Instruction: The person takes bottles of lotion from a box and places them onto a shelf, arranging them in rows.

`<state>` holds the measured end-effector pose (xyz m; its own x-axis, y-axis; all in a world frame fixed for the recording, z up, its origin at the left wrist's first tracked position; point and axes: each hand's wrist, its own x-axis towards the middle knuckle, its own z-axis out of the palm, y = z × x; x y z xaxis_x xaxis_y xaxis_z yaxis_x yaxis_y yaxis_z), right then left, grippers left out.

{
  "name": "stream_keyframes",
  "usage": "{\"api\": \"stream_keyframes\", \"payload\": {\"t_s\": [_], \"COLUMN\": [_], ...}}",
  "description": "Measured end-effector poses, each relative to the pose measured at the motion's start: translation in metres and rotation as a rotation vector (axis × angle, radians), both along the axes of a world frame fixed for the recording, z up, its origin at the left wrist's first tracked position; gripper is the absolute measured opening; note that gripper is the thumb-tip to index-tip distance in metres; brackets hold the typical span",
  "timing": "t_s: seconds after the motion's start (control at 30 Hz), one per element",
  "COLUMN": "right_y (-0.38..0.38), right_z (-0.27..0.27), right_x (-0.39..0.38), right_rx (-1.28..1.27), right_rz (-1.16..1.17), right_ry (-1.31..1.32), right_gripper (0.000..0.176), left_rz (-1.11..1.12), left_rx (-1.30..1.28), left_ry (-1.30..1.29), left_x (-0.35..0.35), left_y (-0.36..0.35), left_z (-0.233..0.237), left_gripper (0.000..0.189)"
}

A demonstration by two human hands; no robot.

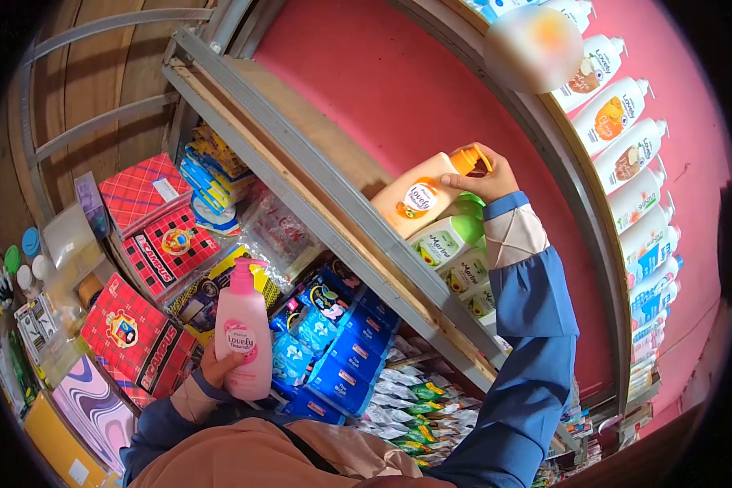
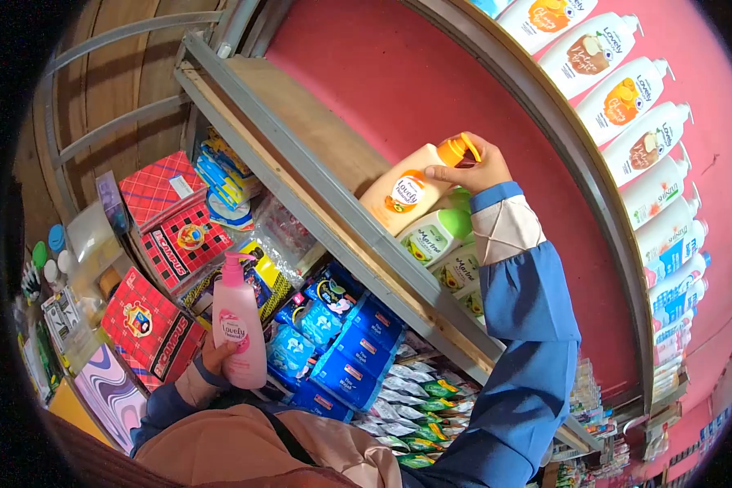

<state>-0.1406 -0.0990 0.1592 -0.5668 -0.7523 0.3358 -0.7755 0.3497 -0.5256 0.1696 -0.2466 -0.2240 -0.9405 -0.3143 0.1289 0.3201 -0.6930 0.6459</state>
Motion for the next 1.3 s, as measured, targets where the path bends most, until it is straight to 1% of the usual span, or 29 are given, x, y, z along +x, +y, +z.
{"api": "stream_keyframes", "payload": {"t_s": [0.17,0.27,0.47,0.6,0.63,0.7,0.73,0.9,1.0,1.07,1.13,1.17,1.2,1.3], "right_y": [0.0,0.002,-0.002,-0.004,-0.004,-0.004,-0.004,0.008,0.031,0.049,0.051,0.051,0.053,0.058], "right_z": [-0.003,0.0,-0.003,-0.005,-0.005,-0.003,-0.003,0.005,0.029,0.039,0.029,0.023,0.018,0.015], "right_x": [-0.002,-0.004,0.0,0.003,0.0,-0.006,-0.006,0.003,0.023,0.043,0.071,0.074,0.072,0.06], "right_rx": [-0.034,-0.006,-0.068,-0.114,-0.086,-0.03,-0.034,-0.123,-0.077,0.24,0.328,0.364,0.406,0.371], "right_rz": [0.009,0.004,0.016,0.023,0.023,0.02,0.031,0.102,-0.023,-0.108,-0.003,0.031,0.006,-0.061], "right_ry": [-0.014,-0.096,-0.047,-0.077,-0.055,-0.012,-0.033,-0.199,0.013,0.485,0.298,0.443,0.529,0.526], "right_gripper": [0.04,0.041,0.041,0.043,0.044,0.045,0.047,0.053,0.05,0.032,0.027,0.026,0.022,0.016], "left_rz": [-0.01,0.003,-0.011,-0.023,-0.017,-0.02,-0.024,-0.04,-0.03,-0.031,-0.048,-0.055,-0.062,-0.062], "left_rx": [-0.02,-0.006,-0.033,-0.04,-0.032,-0.025,-0.022,-0.042,-0.041,-0.029,-0.026,-0.023,-0.021,-0.043], "left_ry": [0.017,0.02,0.008,-0.001,-0.005,-0.042,-0.061,-0.038,-0.039,-0.048,-0.06,-0.062,-0.064,-0.061], "left_x": [0.0,-0.001,-0.005,-0.006,-0.006,-0.006,-0.006,-0.008,-0.007,-0.009,-0.009,-0.01,-0.012,-0.012], "left_y": [0.002,0.006,0.009,0.011,0.012,0.013,0.013,0.011,0.011,0.011,0.01,0.011,0.011,0.015], "left_z": [-0.007,-0.006,-0.008,-0.009,-0.009,-0.01,-0.011,-0.012,-0.011,-0.011,-0.011,-0.012,-0.015,-0.012], "left_gripper": [0.052,0.051,0.051,0.049,0.048,0.056,0.06,0.059,0.06,0.06,0.06,0.06,0.06,0.061]}}
